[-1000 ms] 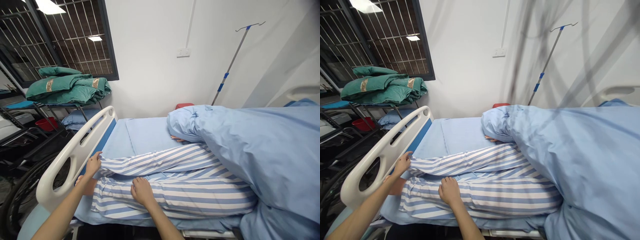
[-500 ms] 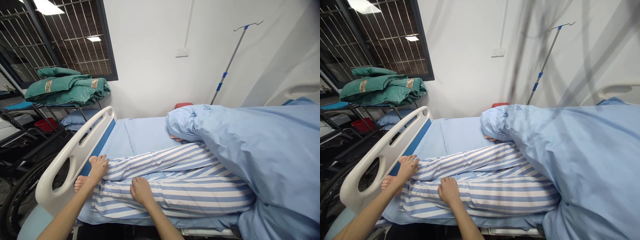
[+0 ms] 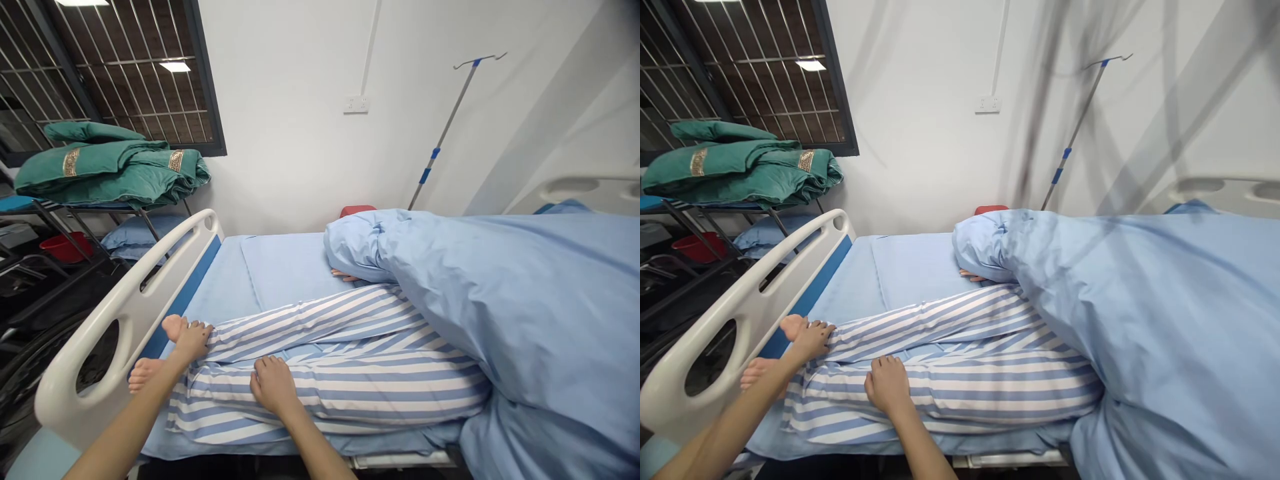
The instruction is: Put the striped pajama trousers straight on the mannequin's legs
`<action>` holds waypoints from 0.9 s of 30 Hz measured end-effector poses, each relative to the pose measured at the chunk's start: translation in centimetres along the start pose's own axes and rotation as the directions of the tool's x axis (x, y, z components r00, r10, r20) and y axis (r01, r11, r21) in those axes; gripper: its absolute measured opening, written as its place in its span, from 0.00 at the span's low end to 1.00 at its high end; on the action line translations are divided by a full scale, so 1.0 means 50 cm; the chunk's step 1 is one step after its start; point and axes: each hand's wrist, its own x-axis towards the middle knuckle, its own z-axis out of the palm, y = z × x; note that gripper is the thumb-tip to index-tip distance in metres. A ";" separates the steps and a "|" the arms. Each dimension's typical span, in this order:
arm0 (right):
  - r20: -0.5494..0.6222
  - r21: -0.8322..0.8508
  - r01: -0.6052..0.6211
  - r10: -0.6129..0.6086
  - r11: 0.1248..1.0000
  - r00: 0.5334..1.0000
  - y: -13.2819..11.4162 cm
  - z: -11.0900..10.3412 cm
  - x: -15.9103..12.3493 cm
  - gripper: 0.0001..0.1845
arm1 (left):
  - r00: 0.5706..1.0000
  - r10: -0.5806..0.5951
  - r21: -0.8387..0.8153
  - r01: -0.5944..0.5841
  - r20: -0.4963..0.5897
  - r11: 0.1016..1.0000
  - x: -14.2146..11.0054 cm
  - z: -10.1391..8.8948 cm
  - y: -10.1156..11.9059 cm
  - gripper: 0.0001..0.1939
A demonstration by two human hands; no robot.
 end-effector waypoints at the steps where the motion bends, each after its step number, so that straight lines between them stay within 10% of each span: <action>1: 0.002 -0.001 0.000 0.000 1.000 1.000 0.000 0.000 0.000 0.10 | 0.999 -0.005 0.005 0.006 -0.051 1.000 -0.006 0.001 0.010 0.23; 8: 0.007 -0.009 0.003 -0.003 1.000 1.000 -0.004 -0.001 0.000 0.10 | 0.884 -0.099 -0.264 -0.029 -0.457 0.964 -0.077 0.028 0.114 0.13; 15: 0.013 -0.021 -0.001 0.001 1.000 1.000 -0.009 -0.002 -0.003 0.10 | 0.934 -0.184 -0.406 0.047 -0.306 0.913 -0.132 0.092 0.153 0.14; 27: 0.031 0.021 -0.014 0.014 1.000 0.999 -0.008 -0.001 0.004 0.11 | 0.967 -0.120 -0.208 0.072 -0.226 0.975 -0.141 0.081 0.163 0.16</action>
